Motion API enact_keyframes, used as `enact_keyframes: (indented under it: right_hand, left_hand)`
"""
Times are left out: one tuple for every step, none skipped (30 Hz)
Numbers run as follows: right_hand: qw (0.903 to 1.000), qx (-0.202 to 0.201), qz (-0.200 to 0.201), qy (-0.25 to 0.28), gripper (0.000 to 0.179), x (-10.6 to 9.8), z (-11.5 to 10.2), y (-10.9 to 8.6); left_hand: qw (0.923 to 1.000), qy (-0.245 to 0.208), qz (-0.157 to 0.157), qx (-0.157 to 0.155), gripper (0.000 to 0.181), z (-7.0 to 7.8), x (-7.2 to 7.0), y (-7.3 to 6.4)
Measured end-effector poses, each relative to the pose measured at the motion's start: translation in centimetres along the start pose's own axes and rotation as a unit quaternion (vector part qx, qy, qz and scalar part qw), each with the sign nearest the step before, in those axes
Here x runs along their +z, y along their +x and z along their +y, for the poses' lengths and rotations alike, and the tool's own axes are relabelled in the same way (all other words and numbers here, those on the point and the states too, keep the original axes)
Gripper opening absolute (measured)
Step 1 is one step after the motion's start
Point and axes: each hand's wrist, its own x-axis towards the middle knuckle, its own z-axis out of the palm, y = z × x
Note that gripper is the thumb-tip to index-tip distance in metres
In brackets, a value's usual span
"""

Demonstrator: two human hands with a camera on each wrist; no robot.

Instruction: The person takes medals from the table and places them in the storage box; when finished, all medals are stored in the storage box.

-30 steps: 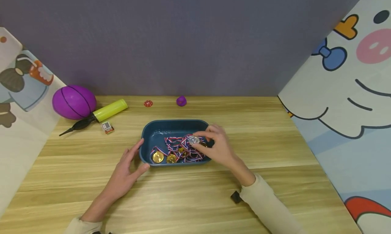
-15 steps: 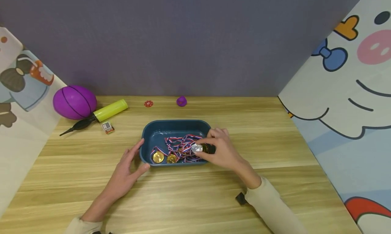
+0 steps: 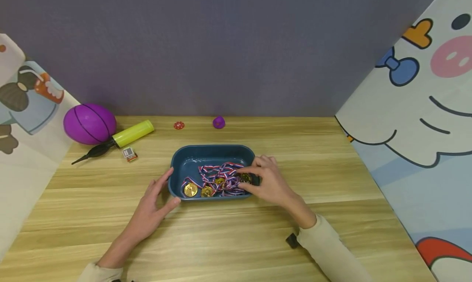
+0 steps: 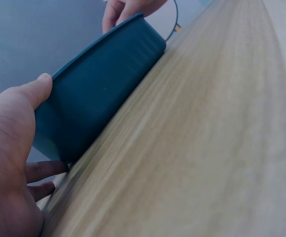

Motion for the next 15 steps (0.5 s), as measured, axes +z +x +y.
enact_keyframes:
  right_hand:
    - [1.0000, 0.000, 0.004, 0.005, 0.039, 0.0, 0.1, -0.1]
    - [0.9999, 0.000, 0.008, 0.010, 0.038, -0.1, 0.2, -0.1]
    - [0.9998, -0.001, 0.012, 0.014, 0.037, -0.1, 0.3, -0.2]
    - [0.9997, -0.004, 0.017, 0.019, 0.037, -0.2, 0.4, -0.3]
    - [0.9995, -0.006, 0.021, 0.021, 0.037, -0.2, 0.5, -0.3]
    - [0.9993, -0.008, 0.025, 0.025, 0.037, -0.2, 0.7, -0.4]
    - [0.9992, -0.009, 0.029, 0.026, 0.036, -0.3, 0.8, -0.5]
    - [0.9990, -0.011, 0.033, 0.027, 0.036, -0.4, 0.9, -0.6]
    - [0.9988, -0.013, 0.038, 0.028, 0.036, -0.4, 1.0, -0.8]
    - [0.9986, -0.014, 0.042, 0.028, 0.036, -0.5, 1.2, -0.9]
    - [0.9984, -0.013, 0.046, 0.030, 0.035, -0.6, 1.4, -1.1]
    - [0.9982, -0.012, 0.050, 0.031, 0.035, -0.7, 1.5, -1.3]
    - [0.9980, -0.012, 0.054, 0.030, 0.035, -0.9, 1.6, -1.4]
    - [0.9977, -0.012, 0.059, 0.031, 0.034, -1.0, 1.8, -1.6]
    - [0.9974, -0.012, 0.064, 0.030, 0.034, -1.1, 2.0, -1.8]
  left_hand:
    - [1.0000, -0.001, -0.001, -0.002, 0.083, 0.0, 0.0, 0.0]
    - [1.0000, -0.001, -0.001, -0.004, 0.083, 0.1, 0.0, -0.1]
    - [1.0000, -0.002, -0.001, -0.005, 0.084, 0.1, 0.0, -0.1]
    - [1.0000, -0.002, -0.001, -0.006, 0.084, 0.1, 0.0, -0.1]
    - [1.0000, -0.001, -0.001, -0.005, 0.084, 0.1, 0.0, -0.1]
    - [1.0000, 0.000, -0.001, -0.005, 0.084, 0.1, 0.0, -0.1]
    - [1.0000, 0.001, -0.001, -0.005, 0.084, 0.1, 0.0, -0.1]
    - [1.0000, 0.003, 0.000, -0.004, 0.084, 0.1, 0.0, -0.1]
    - [1.0000, 0.005, 0.000, -0.002, 0.084, 0.1, 0.0, -0.1]
    - [1.0000, 0.007, 0.000, 0.000, 0.084, 0.1, 0.0, -0.1]
    - [1.0000, 0.009, 0.001, 0.002, 0.084, 0.1, 0.0, -0.1]
    - [0.9999, 0.010, 0.003, 0.006, 0.084, 0.0, 0.0, -0.2]
    - [0.9999, 0.010, 0.006, 0.010, 0.083, 0.0, 0.0, -0.2]
    - [0.9998, 0.011, 0.009, 0.014, 0.082, 0.0, 0.1, -0.2]
    - [0.9998, 0.007, 0.012, 0.016, 0.081, 0.0, 0.1, -0.2]
